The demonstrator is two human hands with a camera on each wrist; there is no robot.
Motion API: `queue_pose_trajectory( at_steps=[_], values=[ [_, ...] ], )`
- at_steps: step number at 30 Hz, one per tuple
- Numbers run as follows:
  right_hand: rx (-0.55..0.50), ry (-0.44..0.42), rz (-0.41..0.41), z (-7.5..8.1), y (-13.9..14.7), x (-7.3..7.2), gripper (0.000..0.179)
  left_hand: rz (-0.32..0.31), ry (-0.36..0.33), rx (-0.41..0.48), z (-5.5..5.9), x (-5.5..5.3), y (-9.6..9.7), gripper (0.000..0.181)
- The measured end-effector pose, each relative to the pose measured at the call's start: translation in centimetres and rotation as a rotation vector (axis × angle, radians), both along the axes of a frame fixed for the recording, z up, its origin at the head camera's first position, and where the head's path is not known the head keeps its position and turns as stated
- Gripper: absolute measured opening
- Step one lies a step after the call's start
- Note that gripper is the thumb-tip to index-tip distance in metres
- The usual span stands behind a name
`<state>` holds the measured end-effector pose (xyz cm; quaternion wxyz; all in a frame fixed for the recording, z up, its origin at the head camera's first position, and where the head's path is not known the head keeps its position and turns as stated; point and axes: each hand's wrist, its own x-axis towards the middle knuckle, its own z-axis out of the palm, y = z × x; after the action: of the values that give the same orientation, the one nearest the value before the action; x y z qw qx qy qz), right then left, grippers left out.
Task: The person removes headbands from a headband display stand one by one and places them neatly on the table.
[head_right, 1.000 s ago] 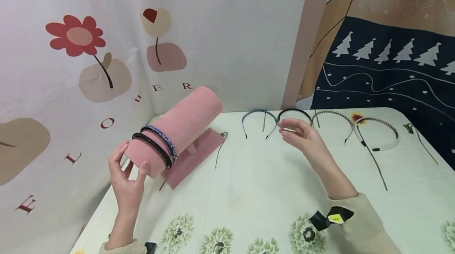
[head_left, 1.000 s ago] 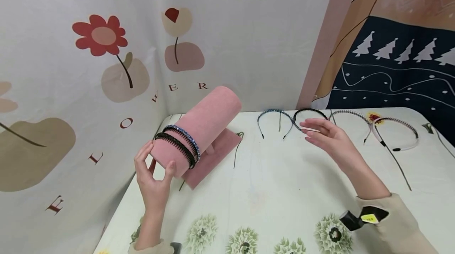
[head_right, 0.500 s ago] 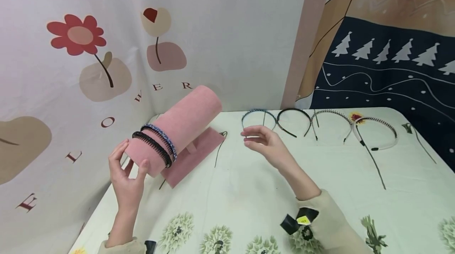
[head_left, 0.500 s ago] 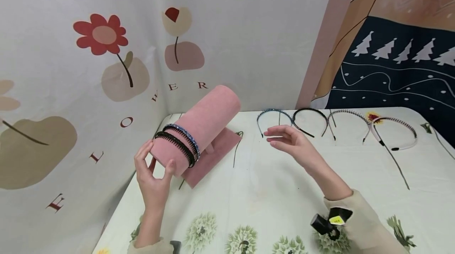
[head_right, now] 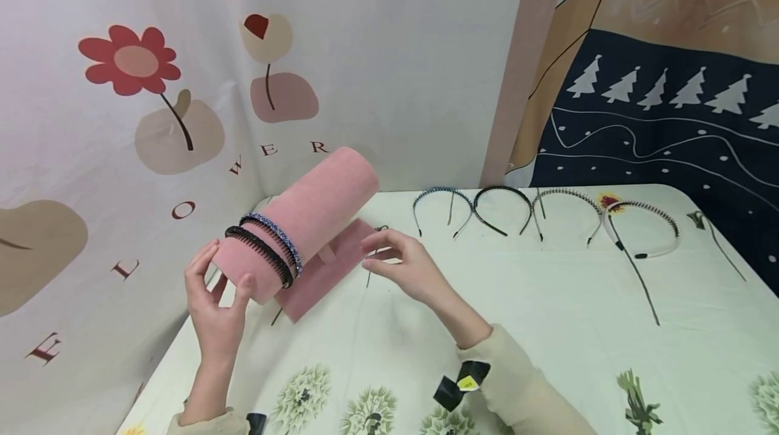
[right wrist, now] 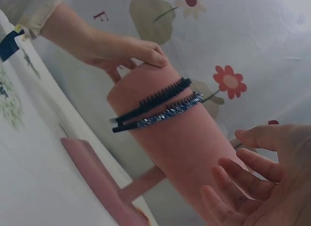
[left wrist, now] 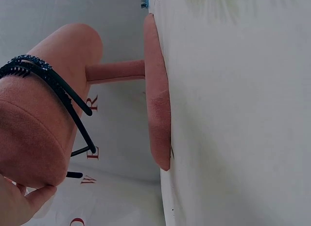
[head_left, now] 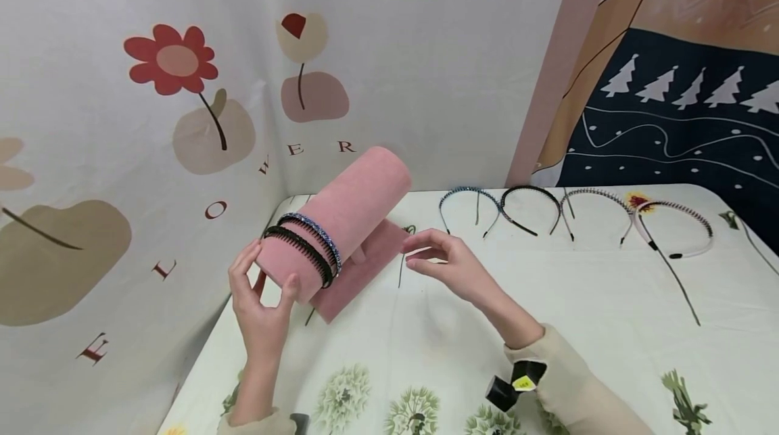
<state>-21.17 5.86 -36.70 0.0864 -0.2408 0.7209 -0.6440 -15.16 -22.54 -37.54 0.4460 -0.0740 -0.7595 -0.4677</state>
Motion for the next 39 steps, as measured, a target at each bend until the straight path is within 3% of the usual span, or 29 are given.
queue_pose_trajectory(
  at_steps=[10, 22, 29, 39],
  values=[
    [0.008, 0.062, -0.059, -0.8, -4.7, -0.4, 0.024, -0.002, 0.005, 0.008, -0.1, -0.1, 0.0, 0.061],
    [-0.099, 0.169, -0.175, -1.0, -9.8, -0.9, 0.020, -0.004, 0.012, 0.004, -0.7, -0.6, -0.4, 0.062],
    [-0.011, 0.392, -0.281, -1.2, -11.1, -1.2, 0.018, -0.006, 0.008, 0.004, -0.4, -0.4, -0.2, 0.062],
    [0.148, 0.521, -0.327, -0.5, -11.8, -0.6, 0.015, -0.007, 0.017, 0.011, -0.7, -0.5, -0.4, 0.062]
  ],
)
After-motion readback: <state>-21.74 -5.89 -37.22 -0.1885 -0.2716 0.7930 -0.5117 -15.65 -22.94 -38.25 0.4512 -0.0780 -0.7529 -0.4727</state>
